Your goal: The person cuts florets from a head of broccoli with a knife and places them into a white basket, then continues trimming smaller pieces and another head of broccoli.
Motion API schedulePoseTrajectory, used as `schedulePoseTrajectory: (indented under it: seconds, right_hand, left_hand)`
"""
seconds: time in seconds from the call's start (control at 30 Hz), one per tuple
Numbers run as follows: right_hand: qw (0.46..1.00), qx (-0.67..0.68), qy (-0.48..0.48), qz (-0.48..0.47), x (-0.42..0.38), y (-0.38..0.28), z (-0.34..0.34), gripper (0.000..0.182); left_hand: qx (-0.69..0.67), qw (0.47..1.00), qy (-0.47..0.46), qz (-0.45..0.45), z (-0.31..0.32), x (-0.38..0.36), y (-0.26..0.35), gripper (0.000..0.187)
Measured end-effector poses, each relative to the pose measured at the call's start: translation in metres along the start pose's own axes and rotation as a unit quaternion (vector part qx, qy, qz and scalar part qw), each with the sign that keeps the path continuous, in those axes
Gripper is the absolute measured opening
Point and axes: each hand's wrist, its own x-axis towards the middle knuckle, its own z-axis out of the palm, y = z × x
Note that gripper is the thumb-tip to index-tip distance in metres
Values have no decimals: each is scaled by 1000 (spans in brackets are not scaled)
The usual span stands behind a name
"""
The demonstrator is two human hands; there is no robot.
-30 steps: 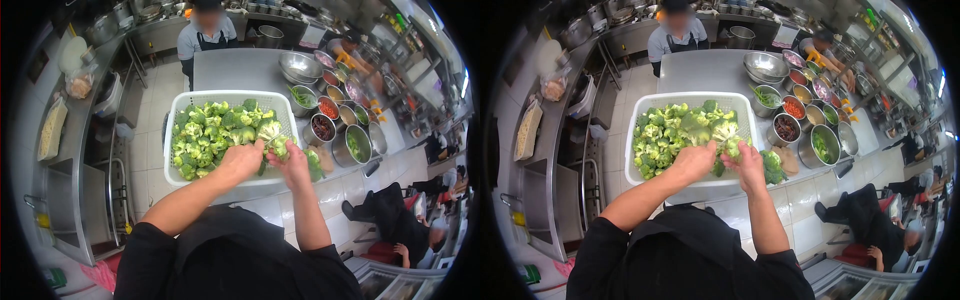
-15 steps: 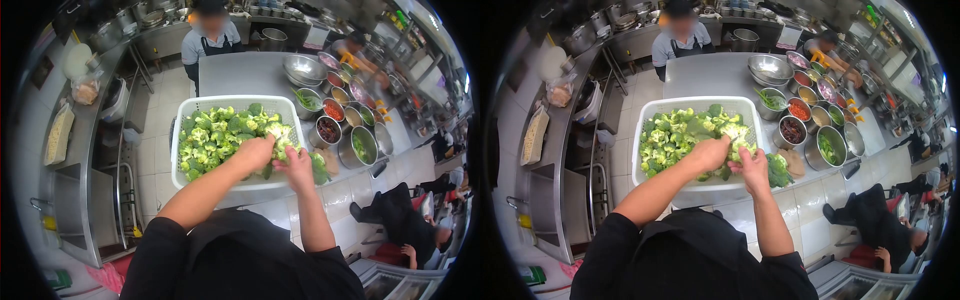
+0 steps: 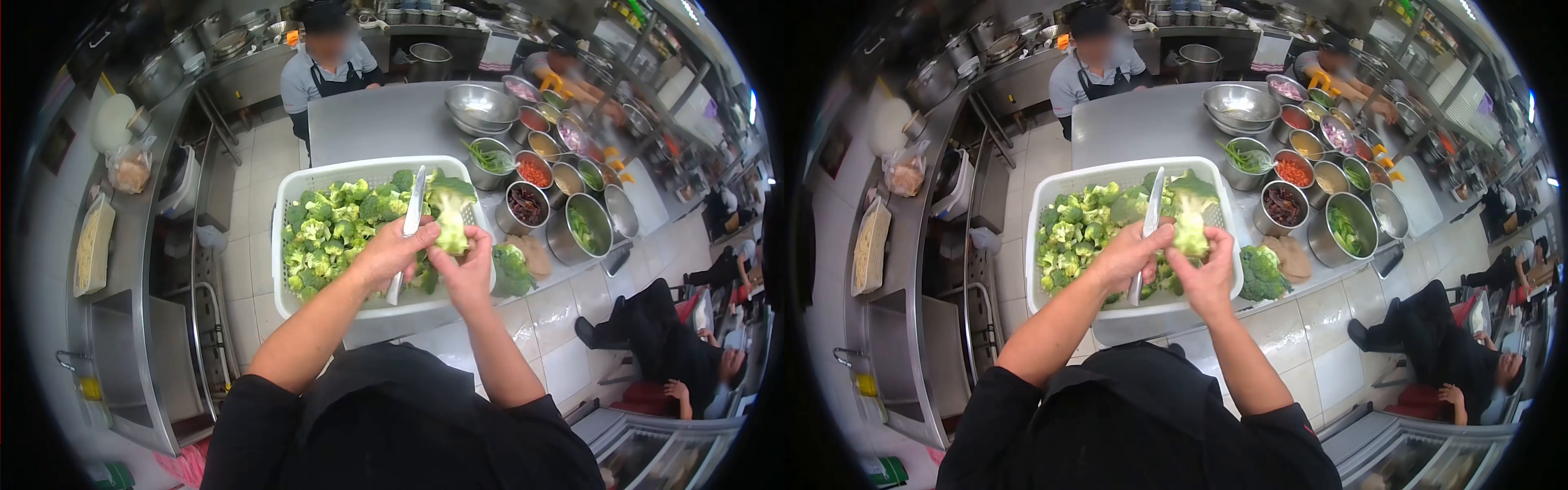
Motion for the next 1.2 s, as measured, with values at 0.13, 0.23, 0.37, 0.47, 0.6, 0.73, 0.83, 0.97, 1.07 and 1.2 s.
schedulePoseTrajectory:
  seconds: [0.13, 0.23, 0.37, 0.47, 0.6, 0.73, 0.83, 0.97, 1.07, 1.2]
  right_hand:
    - [995, -52, -72, -42, -8, 7, -11, 57]
    - [995, 17, -86, 52, 5, -7, -41, 63]
    - [971, -41, -211, 101, 26, -40, -48, 86]
    - [931, -166, -305, 110, 34, -51, -38, 85]
    - [927, -164, -317, 116, 34, -40, -34, 84]
    - [941, -124, -289, 127, 29, -43, -20, 80]
    - [969, -19, -173, 176, 33, -25, -16, 74]
    - [967, 149, -72, 196, 42, 2, -14, 74]
    - [966, 183, -51, 177, 39, 9, -7, 73]
    - [971, 171, -25, 165, 35, 14, -1, 70]
  left_hand:
    - [-46, 999, 0, -1, -15, 3, 8, 55]
    - [56, 998, -34, -1, -31, -7, 23, 55]
    - [258, 959, -110, -45, -39, -20, 49, 56]
    - [338, 927, -145, -68, -48, -16, 52, 60]
    - [413, 893, -178, -22, -59, -12, 50, 60]
    - [475, 868, -143, 21, -63, -16, 59, 53]
    - [503, 843, 123, 147, -49, -27, 59, 38]
    - [576, 802, 98, 125, -27, -41, 34, 22]
    - [627, 750, 101, 183, -24, -34, -5, 15]
    - [659, 719, 107, 192, -19, -33, -13, 13]
